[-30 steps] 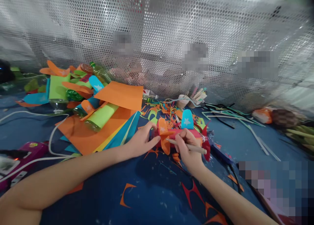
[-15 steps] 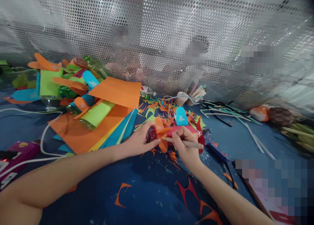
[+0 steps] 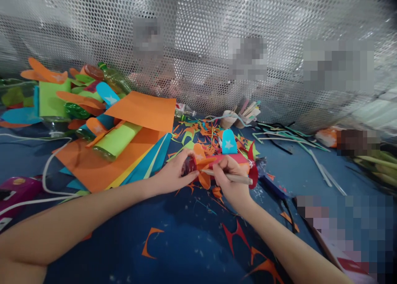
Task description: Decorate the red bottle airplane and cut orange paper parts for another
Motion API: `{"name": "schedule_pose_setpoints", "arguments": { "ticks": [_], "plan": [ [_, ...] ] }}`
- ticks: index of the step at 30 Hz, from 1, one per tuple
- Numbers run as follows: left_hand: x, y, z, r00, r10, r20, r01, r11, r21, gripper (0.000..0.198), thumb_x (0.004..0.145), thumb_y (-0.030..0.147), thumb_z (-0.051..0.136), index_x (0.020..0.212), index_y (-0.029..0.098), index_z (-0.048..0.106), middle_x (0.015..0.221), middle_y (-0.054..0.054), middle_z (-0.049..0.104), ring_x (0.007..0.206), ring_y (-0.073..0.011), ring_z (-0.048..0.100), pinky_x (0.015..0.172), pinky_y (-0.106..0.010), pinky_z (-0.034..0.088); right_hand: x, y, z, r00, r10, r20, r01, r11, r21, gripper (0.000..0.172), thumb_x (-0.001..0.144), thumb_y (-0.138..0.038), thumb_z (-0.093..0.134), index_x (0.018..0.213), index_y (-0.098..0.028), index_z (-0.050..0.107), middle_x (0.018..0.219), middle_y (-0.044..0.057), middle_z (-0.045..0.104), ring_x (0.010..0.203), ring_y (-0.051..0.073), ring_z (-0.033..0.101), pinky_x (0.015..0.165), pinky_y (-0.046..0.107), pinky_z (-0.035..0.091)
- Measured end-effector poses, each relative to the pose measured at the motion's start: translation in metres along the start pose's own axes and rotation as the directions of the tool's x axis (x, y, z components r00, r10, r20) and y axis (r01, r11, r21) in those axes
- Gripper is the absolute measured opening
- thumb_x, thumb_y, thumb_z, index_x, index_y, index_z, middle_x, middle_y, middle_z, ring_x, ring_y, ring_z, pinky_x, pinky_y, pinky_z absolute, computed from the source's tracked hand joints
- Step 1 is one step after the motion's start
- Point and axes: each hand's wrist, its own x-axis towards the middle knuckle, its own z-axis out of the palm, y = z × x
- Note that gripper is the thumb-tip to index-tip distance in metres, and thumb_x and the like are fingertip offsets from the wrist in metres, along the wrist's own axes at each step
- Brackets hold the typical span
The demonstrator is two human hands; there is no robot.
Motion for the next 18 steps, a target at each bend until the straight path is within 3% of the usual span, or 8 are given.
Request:
{"name": "schedule_pose_setpoints", "arguments": {
  "ticks": [9, 18],
  "plan": [
    [0.000, -0.003, 0.001, 0.999, -0.041, 0.019, 0.042, 0.998, -0.044, 0.031, 0.086, 0.034, 0.050, 0.110, 0.019, 0.038, 0.083, -0.001, 0.051, 0.064, -0.0118, 0.049, 0.052, -0.025, 0.042, 0.001, -0.006, -0.004, 0.996, -0.025, -0.084, 0.025, 1.000, -0.010, 0.030, 0.080, -0.021, 0.052, 0.059, -0.023, 0.031, 0.049, -0.008, 0.031, 0.044, 0.008, 0.027, 0.041, 0.021, 0.033],
    [0.001, -0.004, 0.001, 1.000, -0.026, 0.006, 0.026, 0.999, -0.025, 0.030, 0.087, 0.035, 0.049, 0.110, 0.019, 0.039, 0.090, -0.003, 0.051, 0.061, -0.0097, 0.048, 0.052, -0.024, 0.042, 0.004, -0.014, -0.005, 0.995, -0.023, -0.095, 0.025, 0.999, 0.023, 0.030, 0.078, -0.019, 0.052, 0.058, -0.023, 0.030, 0.049, -0.009, 0.029, 0.044, 0.008, 0.025, 0.044, 0.022, 0.044]
  ]
}}
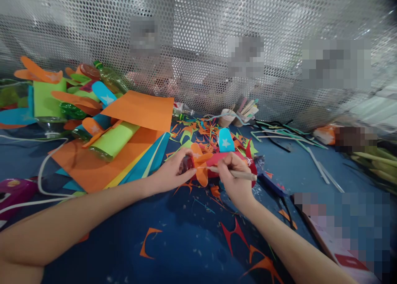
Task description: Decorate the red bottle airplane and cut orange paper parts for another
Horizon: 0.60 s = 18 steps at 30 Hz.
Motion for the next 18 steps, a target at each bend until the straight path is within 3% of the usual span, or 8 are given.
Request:
{"name": "schedule_pose_setpoints", "arguments": {
  "ticks": [18],
  "plan": [
    [0.000, -0.002, 0.000, 1.000, -0.006, -0.003, 0.006, 1.000, 0.008, 0.032, 0.086, 0.035, 0.050, 0.112, 0.019, 0.038, 0.096, -0.005, 0.053, 0.075, -0.0140, 0.054, 0.057, -0.026, 0.045, -0.011, 0.022, 0.003, 0.993, -0.061, 0.097, 0.069, 0.995, -0.075, 0.031, 0.082, -0.024, 0.054, 0.060, -0.022, 0.032, 0.052, -0.008, 0.032, 0.047, 0.008, 0.027, 0.045, 0.021, 0.029]
  ]
}}
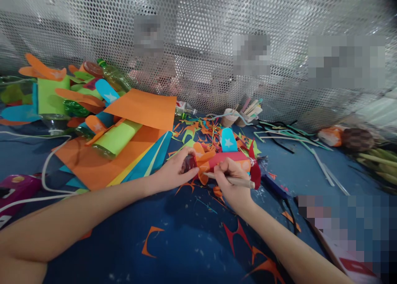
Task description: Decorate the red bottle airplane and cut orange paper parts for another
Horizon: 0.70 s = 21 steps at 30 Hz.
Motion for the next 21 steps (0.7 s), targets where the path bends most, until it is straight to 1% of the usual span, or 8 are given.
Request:
{"name": "schedule_pose_setpoints", "arguments": {
  "ticks": [8, 13, 21],
  "plan": [
    [-0.0002, -0.0002, 0.0007, 1.000, 0.000, -0.001, 0.000, 1.000, -0.020, 0.033, 0.086, 0.035, 0.051, 0.112, 0.019, 0.038, 0.097, -0.005, 0.053, 0.072, -0.0128, 0.054, 0.054, -0.025, 0.044, 0.0008, -0.0062, 0.0010, 1.000, 0.020, -0.005, -0.020, 0.999, 0.033, 0.031, 0.082, -0.024, 0.054, 0.060, -0.022, 0.032, 0.052, -0.008, 0.031, 0.046, 0.007, 0.026, 0.044, 0.020, 0.029],
    [0.0001, 0.0017, 0.0001, 1.000, 0.016, -0.004, -0.016, 0.999, -0.035, 0.028, 0.086, 0.031, 0.051, 0.108, 0.019, 0.039, 0.099, -0.004, 0.051, 0.070, -0.0109, 0.052, 0.054, -0.024, 0.043, 0.0011, -0.0053, 0.0005, 0.999, 0.041, -0.005, -0.041, 0.998, 0.040, 0.030, 0.084, -0.024, 0.053, 0.062, -0.023, 0.032, 0.052, -0.009, 0.030, 0.046, 0.008, 0.026, 0.043, 0.021, 0.028],
    [0.0001, 0.0035, -0.0004, 0.999, 0.031, -0.007, -0.031, 0.999, 0.011, 0.028, 0.087, 0.031, 0.050, 0.108, 0.019, 0.039, 0.087, -0.002, 0.050, 0.067, -0.0119, 0.051, 0.055, -0.025, 0.042, 0.0044, -0.0088, 0.0003, 0.997, 0.077, -0.022, -0.077, 0.997, 0.018, 0.030, 0.085, -0.028, 0.053, 0.063, -0.023, 0.033, 0.050, -0.009, 0.034, 0.043, 0.008, 0.032, 0.044, 0.022, 0.030]
  ]
}}
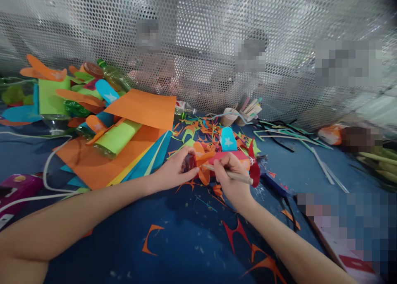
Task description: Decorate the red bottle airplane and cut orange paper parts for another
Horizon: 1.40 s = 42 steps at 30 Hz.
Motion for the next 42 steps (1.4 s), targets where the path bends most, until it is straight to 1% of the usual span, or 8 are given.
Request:
{"name": "schedule_pose_setpoints", "arguments": {
  "ticks": [4, 7, 12, 18, 24, 30, 36, 42],
  "plan": [
    [0.000, 0.000, 0.000, 1.000, 0.016, 0.004, -0.016, 1.000, -0.008, 0.027, 0.085, 0.029, 0.052, 0.107, 0.019, 0.039, 0.083, 0.000, 0.048, 0.066, -0.0115, 0.050, 0.055, -0.025, 0.042, 0.000, 0.001, 0.000, 1.000, -0.002, -0.008, 0.002, 0.999, -0.039, 0.030, 0.086, -0.029, 0.053, 0.063, -0.023, 0.035, 0.050, -0.008, 0.035, 0.043, 0.008, 0.031, 0.043, 0.022, 0.028],
    [0.000, 0.000, 0.001, 1.000, 0.016, -0.003, -0.016, 1.000, -0.001, 0.028, 0.086, 0.030, 0.052, 0.107, 0.018, 0.039, 0.082, 0.000, 0.048, 0.066, -0.0114, 0.049, 0.055, -0.025, 0.041, 0.002, 0.000, -0.001, 1.000, 0.003, -0.007, -0.003, 0.999, -0.035, 0.030, 0.085, -0.029, 0.053, 0.062, -0.023, 0.034, 0.050, -0.008, 0.034, 0.044, 0.008, 0.031, 0.043, 0.022, 0.029],
    [0.000, -0.002, 0.002, 1.000, 0.025, -0.010, -0.025, 1.000, 0.005, 0.029, 0.086, 0.031, 0.052, 0.108, 0.018, 0.039, 0.083, 0.000, 0.048, 0.065, -0.0108, 0.049, 0.055, -0.025, 0.041, 0.005, -0.009, -0.004, 0.999, -0.036, -0.036, 0.034, 0.997, -0.066, 0.029, 0.080, -0.021, 0.051, 0.059, -0.023, 0.030, 0.048, -0.009, 0.030, 0.043, 0.008, 0.027, 0.041, 0.020, 0.030],
    [0.000, -0.004, 0.002, 0.999, 0.036, -0.012, -0.036, 0.999, -0.003, 0.030, 0.086, 0.031, 0.052, 0.109, 0.019, 0.039, 0.095, -0.003, 0.050, 0.067, -0.0099, 0.050, 0.053, -0.023, 0.041, 0.006, -0.013, -0.005, 0.999, -0.032, -0.044, 0.032, 0.999, 0.000, 0.029, 0.074, -0.019, 0.050, 0.057, -0.023, 0.027, 0.049, -0.010, 0.026, 0.044, 0.006, 0.024, 0.043, 0.020, 0.044],
    [-0.001, -0.004, 0.002, 1.000, 0.013, 0.008, -0.013, 1.000, -0.017, 0.030, 0.086, 0.032, 0.053, 0.110, 0.018, 0.039, 0.098, -0.005, 0.051, 0.068, -0.0104, 0.051, 0.052, -0.023, 0.041, 0.005, -0.011, -0.006, 1.000, 0.013, -0.023, -0.012, 1.000, 0.010, 0.029, 0.072, -0.019, 0.052, 0.056, -0.023, 0.028, 0.050, -0.009, 0.026, 0.044, 0.006, 0.027, 0.048, 0.023, 0.052],
    [-0.001, -0.004, 0.002, 1.000, -0.008, 0.014, 0.009, 1.000, -0.027, 0.031, 0.087, 0.033, 0.052, 0.111, 0.019, 0.038, 0.092, -0.003, 0.051, 0.067, -0.0104, 0.050, 0.052, -0.023, 0.040, 0.006, -0.013, -0.005, 0.998, -0.031, -0.048, 0.030, 0.999, -0.021, 0.028, 0.072, -0.020, 0.051, 0.055, -0.023, 0.028, 0.048, -0.009, 0.028, 0.042, 0.006, 0.027, 0.042, 0.019, 0.044],
    [0.000, -0.004, 0.002, 1.000, 0.021, -0.001, -0.021, 1.000, -0.003, 0.032, 0.085, 0.032, 0.053, 0.110, 0.019, 0.039, 0.096, -0.003, 0.050, 0.068, -0.0106, 0.051, 0.055, -0.025, 0.042, 0.005, -0.012, -0.004, 1.000, -0.010, -0.029, 0.010, 1.000, 0.001, 0.028, 0.075, -0.021, 0.051, 0.057, -0.023, 0.029, 0.046, -0.010, 0.030, 0.039, 0.006, 0.027, 0.036, 0.018, 0.031],
    [0.001, -0.001, 0.001, 1.000, 0.021, 0.000, -0.021, 1.000, -0.002, 0.029, 0.084, 0.030, 0.053, 0.106, 0.018, 0.039, 0.083, 0.000, 0.048, 0.066, -0.0112, 0.050, 0.056, -0.025, 0.042, 0.003, -0.005, -0.004, 1.000, 0.023, -0.005, -0.023, 1.000, -0.017, 0.029, 0.080, -0.024, 0.052, 0.059, -0.024, 0.031, 0.042, -0.010, 0.036, 0.037, 0.007, 0.034, 0.039, 0.021, 0.030]
  ]
}}
